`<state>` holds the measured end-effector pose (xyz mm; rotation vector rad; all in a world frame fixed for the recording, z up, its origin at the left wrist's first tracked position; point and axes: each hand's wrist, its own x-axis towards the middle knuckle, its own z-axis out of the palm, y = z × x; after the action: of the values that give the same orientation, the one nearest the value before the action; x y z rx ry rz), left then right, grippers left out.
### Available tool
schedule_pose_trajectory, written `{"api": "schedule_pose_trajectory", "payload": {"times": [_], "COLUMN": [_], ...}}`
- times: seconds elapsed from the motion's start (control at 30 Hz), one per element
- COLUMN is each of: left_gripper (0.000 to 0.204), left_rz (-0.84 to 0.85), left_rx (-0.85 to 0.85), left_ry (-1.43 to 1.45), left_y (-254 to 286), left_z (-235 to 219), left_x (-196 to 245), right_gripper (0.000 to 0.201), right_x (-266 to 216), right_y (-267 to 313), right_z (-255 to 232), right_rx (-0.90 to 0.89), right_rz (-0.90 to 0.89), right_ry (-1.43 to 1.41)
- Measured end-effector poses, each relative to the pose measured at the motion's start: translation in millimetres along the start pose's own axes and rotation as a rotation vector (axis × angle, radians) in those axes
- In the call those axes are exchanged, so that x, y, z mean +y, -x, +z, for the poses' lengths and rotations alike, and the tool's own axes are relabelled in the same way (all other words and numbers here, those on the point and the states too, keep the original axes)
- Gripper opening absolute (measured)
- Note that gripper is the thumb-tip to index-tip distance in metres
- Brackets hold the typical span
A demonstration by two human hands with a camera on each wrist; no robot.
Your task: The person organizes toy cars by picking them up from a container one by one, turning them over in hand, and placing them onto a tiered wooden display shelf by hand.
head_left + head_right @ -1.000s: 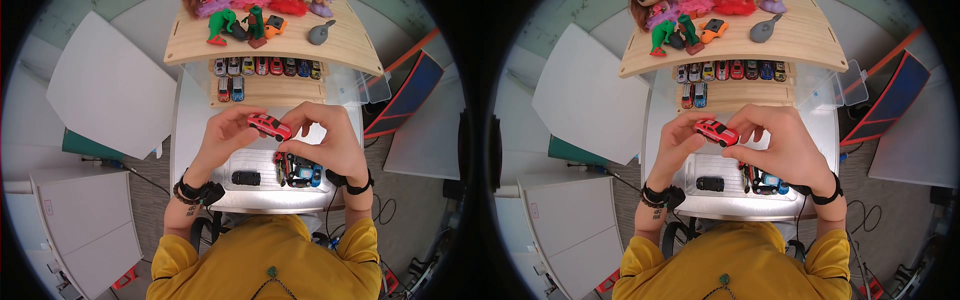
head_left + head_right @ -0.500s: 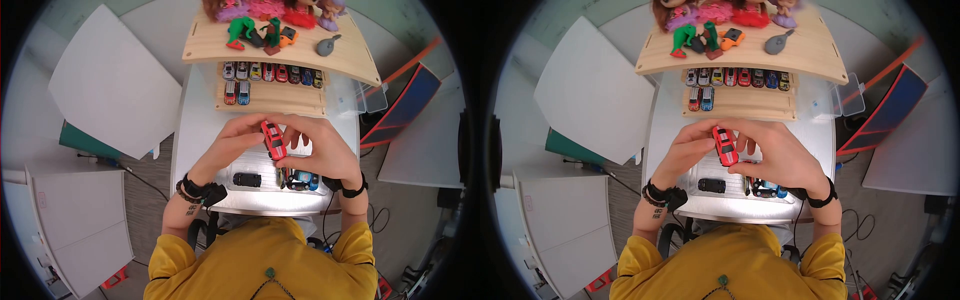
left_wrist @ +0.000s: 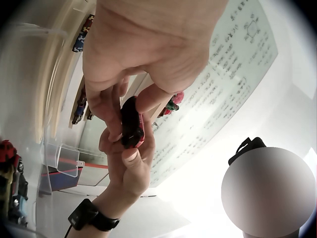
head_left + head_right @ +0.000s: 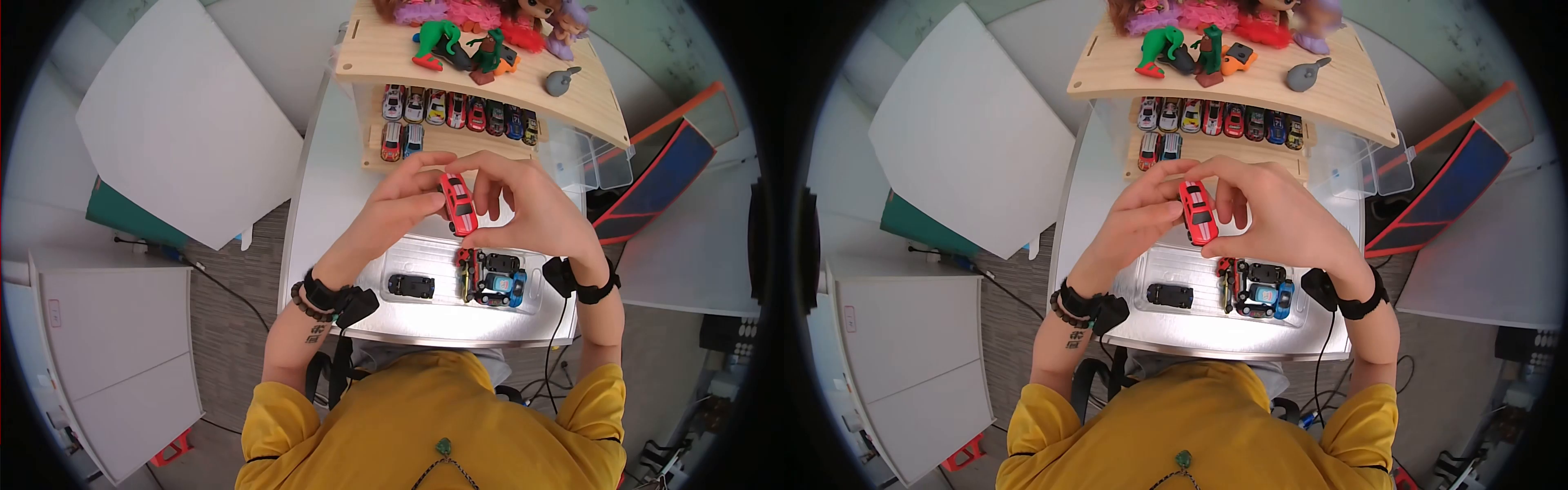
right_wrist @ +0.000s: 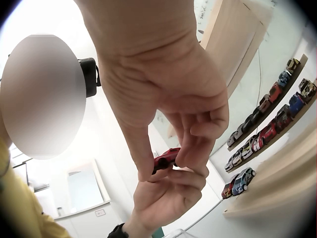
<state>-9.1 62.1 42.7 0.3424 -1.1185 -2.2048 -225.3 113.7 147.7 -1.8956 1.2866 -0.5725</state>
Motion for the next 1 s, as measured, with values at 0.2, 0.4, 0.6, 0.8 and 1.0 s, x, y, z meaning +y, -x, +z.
{"api": "schedule_pose_trajectory", "payload": {"times": [0.2, 0.4, 0.6, 0.8, 1.0], "left_gripper": [0.019, 0.04, 0.047, 0.048, 0.048], "left_rz": [0.363, 0.681, 0.674, 0.669, 0.682], "left_rx": [0.415, 0.737, 0.821, 0.805, 0.818], "left_ry": [-0.407, -0.137, -0.044, -0.011, 0.001], "left_y": [12.3, 9.8, 4.6, 6.0, 6.3], "left_z": [3.1, -12.4, -23.1, -20.5, -18.7], "left_x": [13.8, 34.0, 33.7, 32.2, 33.5], "right_gripper": [0.069, 0.063, 0.063, 0.06, 0.058], "right_x": [-8.5, 15.7, 45.8, 38.2, 52.8], "right_y": [-5.3, -24.3, -44.7, -58.1, -67.0], "right_z": [-8.8, 16.6, 32.6, 36.5, 41.6], "right_rx": [0.106, 0.138, 0.214, 0.085, 0.083], "right_rz": [0.146, 0.118, 0.023, 0.178, 0.15], "right_ry": [0.007, 0.317, 0.515, 0.597, 0.662]}}
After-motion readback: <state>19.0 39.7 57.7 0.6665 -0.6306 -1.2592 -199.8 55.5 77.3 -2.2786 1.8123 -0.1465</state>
